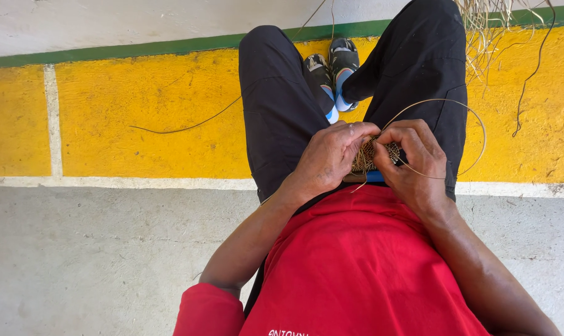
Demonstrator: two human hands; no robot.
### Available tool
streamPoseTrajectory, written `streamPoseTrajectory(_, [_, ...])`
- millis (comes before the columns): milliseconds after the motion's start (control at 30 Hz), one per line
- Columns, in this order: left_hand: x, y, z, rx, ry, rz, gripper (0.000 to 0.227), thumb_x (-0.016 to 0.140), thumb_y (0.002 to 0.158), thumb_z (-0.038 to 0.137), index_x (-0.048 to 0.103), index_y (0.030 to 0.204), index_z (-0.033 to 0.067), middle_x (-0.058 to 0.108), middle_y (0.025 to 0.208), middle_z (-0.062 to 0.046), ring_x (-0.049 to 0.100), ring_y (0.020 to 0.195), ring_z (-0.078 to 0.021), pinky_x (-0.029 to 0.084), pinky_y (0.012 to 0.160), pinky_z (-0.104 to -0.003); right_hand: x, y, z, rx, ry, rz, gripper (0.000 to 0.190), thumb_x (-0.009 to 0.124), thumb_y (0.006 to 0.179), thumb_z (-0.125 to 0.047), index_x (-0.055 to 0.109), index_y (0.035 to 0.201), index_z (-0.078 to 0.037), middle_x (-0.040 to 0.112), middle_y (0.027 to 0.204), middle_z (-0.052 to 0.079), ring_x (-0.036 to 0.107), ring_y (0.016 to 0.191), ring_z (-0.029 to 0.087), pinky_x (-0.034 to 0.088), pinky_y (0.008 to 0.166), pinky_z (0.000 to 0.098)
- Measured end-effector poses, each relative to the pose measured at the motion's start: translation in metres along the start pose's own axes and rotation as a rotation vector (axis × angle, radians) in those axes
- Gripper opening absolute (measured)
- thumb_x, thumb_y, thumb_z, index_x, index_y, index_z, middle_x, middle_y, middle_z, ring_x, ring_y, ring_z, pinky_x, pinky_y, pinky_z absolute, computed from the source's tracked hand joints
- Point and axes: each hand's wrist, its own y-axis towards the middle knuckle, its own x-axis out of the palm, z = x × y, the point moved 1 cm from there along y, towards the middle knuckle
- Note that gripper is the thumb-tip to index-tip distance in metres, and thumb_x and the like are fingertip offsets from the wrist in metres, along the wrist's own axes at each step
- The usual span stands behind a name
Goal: The recorder is weaving thin natural fibers together to create a small circular base or mat.
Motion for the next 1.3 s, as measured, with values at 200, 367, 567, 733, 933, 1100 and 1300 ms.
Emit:
streamPoseTrajectory(200, [0.000, -0.004, -0.002, -0.009, -0.004, 0.006, 0.024, 0.060, 0.104, 0.007, 0.068, 0.126, 0.0078, 0.073, 0.098, -0.012, 0.069, 0.086, -0.0244, 0.057, 0.082, -0.037, -0.005, 0.002, -0.002, 0.022, 0.050, -0.024, 0.018, 0.082, 0.090, 0.002, 0.069, 0.101, -0.002, 0.067, 0.104, 0.011, 0.069, 0.094, 0.021, 0.056, 0.080, 0.0322])
streamPoseTrajectory(367, [0.001, -0.006, 0.000, 0.031, -0.033, 0.004, 0.027, 0.061, 0.102, 0.005, 0.067, 0.128, 0.0080, 0.074, 0.102, -0.011, 0.069, 0.088, -0.0235, 0.057, 0.084, -0.037, -0.006, 0.000, 0.003, 0.019, 0.078, -0.036, 0.019, 0.084, 0.088, -0.001, 0.069, 0.100, -0.001, 0.068, 0.104, 0.010, 0.069, 0.096, 0.021, 0.056, 0.082, 0.0319])
streamPoseTrajectory(567, [-0.003, -0.018, 0.003, 0.109, -0.053, 0.027, 0.030, 0.060, 0.104, 0.002, 0.063, 0.134, 0.0079, 0.072, 0.113, -0.011, 0.071, 0.100, -0.0242, 0.058, 0.092, -0.036, -0.012, 0.004, 0.003, -0.022, 0.153, -0.101, 0.022, 0.086, 0.084, -0.003, 0.072, 0.101, -0.003, 0.066, 0.103, 0.009, 0.069, 0.094, 0.020, 0.057, 0.080, 0.0315])
streamPoseTrajectory(733, [-0.004, -0.027, 0.008, 0.044, -0.004, -0.028, 0.034, 0.060, 0.102, 0.000, 0.064, 0.135, 0.0091, 0.072, 0.107, -0.008, 0.070, 0.098, -0.0230, 0.059, 0.087, -0.034, -0.017, 0.004, 0.009, 0.016, 0.188, -0.147, 0.023, 0.086, 0.082, -0.008, 0.072, 0.099, -0.004, 0.065, 0.100, 0.009, 0.068, 0.088, 0.019, 0.057, 0.075, 0.0297])
streamPoseTrajectory(933, [-0.004, -0.036, 0.019, 0.168, -0.004, 0.033, 0.033, 0.063, 0.101, -0.003, 0.066, 0.130, 0.0124, 0.074, 0.117, -0.006, 0.070, 0.112, -0.0243, 0.060, 0.094, -0.033, -0.044, 0.046, 0.030, -0.034, 0.411, -0.434, 0.017, 0.071, 0.092, -0.009, 0.071, 0.109, -0.010, 0.073, 0.106, 0.004, 0.074, 0.096, 0.019, 0.060, 0.083, 0.0326])
streamPoseTrajectory(1100, [0.000, -0.038, 0.020, 0.214, 0.054, 0.044, 0.031, 0.065, 0.100, -0.004, 0.066, 0.127, 0.0110, 0.075, 0.119, -0.006, 0.070, 0.112, -0.0236, 0.060, 0.095, -0.033, -0.038, 0.067, 0.010, -0.137, 0.355, -0.658, 0.019, 0.068, 0.091, -0.013, 0.073, 0.108, -0.010, 0.073, 0.097, 0.006, 0.073, 0.090, 0.024, 0.057, 0.076, 0.0376])
streamPoseTrajectory(1300, [0.002, -0.037, 0.023, 0.195, 0.046, 0.033, 0.029, 0.067, 0.099, -0.003, 0.068, 0.125, 0.0099, 0.074, 0.113, -0.007, 0.071, 0.109, -0.0229, 0.060, 0.092, -0.033, -0.031, 0.086, 0.052, -0.146, 0.273, -0.507, 0.015, 0.068, 0.096, -0.018, 0.068, 0.107, -0.008, 0.069, 0.094, 0.006, 0.070, 0.086, 0.020, 0.057, 0.076, 0.0357])
